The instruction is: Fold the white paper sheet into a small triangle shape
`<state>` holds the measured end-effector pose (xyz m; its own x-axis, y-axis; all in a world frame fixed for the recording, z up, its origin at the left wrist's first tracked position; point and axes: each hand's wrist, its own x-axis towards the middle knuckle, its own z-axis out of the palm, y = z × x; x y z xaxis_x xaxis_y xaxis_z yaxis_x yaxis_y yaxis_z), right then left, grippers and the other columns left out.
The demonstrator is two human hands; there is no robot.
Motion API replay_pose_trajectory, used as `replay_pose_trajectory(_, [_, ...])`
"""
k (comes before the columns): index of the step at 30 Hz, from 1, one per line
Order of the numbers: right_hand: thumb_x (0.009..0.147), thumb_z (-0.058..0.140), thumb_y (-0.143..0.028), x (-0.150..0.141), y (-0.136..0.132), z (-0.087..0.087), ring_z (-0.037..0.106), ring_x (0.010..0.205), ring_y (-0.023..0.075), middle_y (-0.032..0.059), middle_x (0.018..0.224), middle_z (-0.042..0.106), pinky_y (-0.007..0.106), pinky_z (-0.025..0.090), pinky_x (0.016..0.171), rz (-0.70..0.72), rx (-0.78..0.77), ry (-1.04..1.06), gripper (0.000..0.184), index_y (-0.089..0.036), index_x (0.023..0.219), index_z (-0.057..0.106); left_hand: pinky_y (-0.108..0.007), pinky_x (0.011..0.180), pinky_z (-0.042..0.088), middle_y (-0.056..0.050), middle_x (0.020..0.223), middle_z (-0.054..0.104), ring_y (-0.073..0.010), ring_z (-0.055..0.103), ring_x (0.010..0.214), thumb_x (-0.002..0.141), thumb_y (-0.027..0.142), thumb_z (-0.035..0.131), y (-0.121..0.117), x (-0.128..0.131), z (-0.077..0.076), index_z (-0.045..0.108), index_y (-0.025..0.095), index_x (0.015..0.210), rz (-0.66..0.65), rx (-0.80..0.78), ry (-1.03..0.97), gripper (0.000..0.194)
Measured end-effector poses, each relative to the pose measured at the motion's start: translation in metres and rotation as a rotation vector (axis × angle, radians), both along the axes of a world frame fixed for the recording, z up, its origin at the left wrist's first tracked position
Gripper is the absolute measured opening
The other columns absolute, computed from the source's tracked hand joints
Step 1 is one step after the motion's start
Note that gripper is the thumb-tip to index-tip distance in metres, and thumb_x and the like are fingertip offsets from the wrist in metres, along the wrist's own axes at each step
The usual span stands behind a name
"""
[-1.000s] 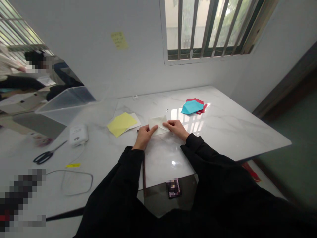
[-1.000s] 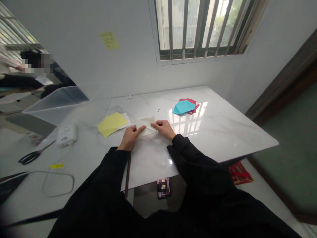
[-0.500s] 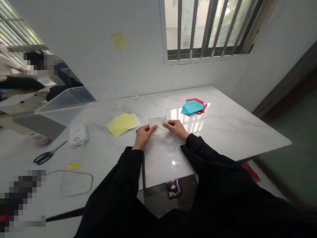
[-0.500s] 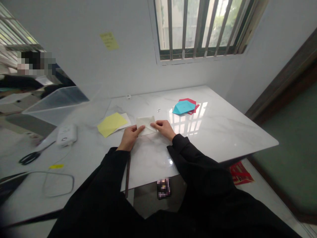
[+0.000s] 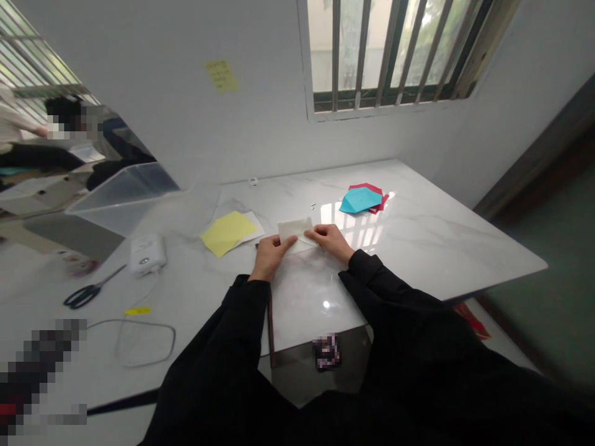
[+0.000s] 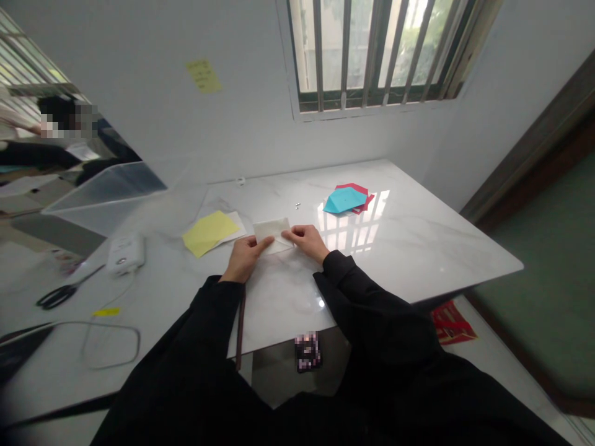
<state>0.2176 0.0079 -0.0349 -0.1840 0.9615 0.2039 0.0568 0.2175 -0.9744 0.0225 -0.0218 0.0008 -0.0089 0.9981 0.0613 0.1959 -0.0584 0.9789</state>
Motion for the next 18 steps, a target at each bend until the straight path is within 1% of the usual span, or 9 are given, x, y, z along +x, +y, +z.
replay_pose_trajectory(2, [0.08,0.066,-0.071,0.0,0.0,0.0,0.037,0.056,0.0109,-0.0034,0.058,0.045,0.026,0.027,0.053,0.018,0.017,-0.041,0.056,-0.017,0.068,0.062,-0.03,0.068,0.052,-0.01,0.088,0.08,-0.0236,0.07,0.075,0.066,0.056,0.086,0.0,0.0,0.0,0.081,0.011,0.092,0.012,0.009,-0.026,0.052])
replay_pose_trajectory(5, [0.084,0.059,-0.073,0.001,-0.001,0.0,0.036,0.055,0.0108,-0.0028,0.054,0.045,0.026,0.026,0.054,0.069,0.034,-0.143,0.061,-0.016,0.066,0.066,-0.03,0.071,0.054,-0.01,0.091,0.08,-0.0241,0.071,0.079,0.068,0.054,0.084,0.003,0.0,-0.001,0.081,0.011,0.093,0.081,0.028,-0.065,0.05])
replay_pose_trajectory(8, [0.086,0.054,-0.075,0.0,-0.002,0.002,0.035,0.053,0.0102,0.0,0.055,0.054,0.027,0.027,0.054,0.099,0.047,-0.199,0.066,-0.014,0.067,0.071,-0.032,0.074,0.055,-0.012,0.094,0.08,-0.0253,0.072,0.083,0.069,0.053,0.083,0.005,-0.001,-0.003,0.08,0.01,0.094,0.15,0.055,-0.073,0.05])
replay_pose_trajectory(10, [0.087,0.053,-0.076,0.0,-0.002,0.002,0.035,0.053,0.0099,0.0016,0.058,0.058,0.027,0.027,0.055,0.096,0.054,-0.202,0.068,-0.013,0.069,0.074,-0.033,0.076,0.055,-0.012,0.095,0.08,-0.0261,0.072,0.085,0.068,0.054,0.083,0.007,-0.001,-0.004,0.08,0.01,0.094,0.16,0.06,-0.08,0.051])
replay_pose_trajectory(14, [0.088,0.053,-0.075,-0.001,-0.001,0.001,0.037,0.055,0.0101,0.0011,0.058,0.058,0.026,0.028,0.055,0.089,0.058,-0.197,0.069,-0.011,0.078,0.079,-0.034,0.077,0.054,-0.013,0.095,0.08,-0.0268,0.072,0.087,0.067,0.055,0.085,0.008,0.0,-0.005,0.08,0.009,0.095,0.167,0.068,-0.111,0.054])
replay_pose_trajectory(18, [0.09,0.054,-0.073,0.0,-0.001,0.001,0.039,0.057,0.0095,0.0016,0.067,0.062,0.025,0.029,0.056,0.128,0.075,-0.178,0.067,-0.012,0.088,0.081,-0.033,0.078,0.053,-0.013,0.097,0.08,-0.026,0.071,0.088,0.068,0.054,0.084,0.01,-0.002,-0.008,0.08,0.009,0.096,0.216,0.111,-0.133,0.053])
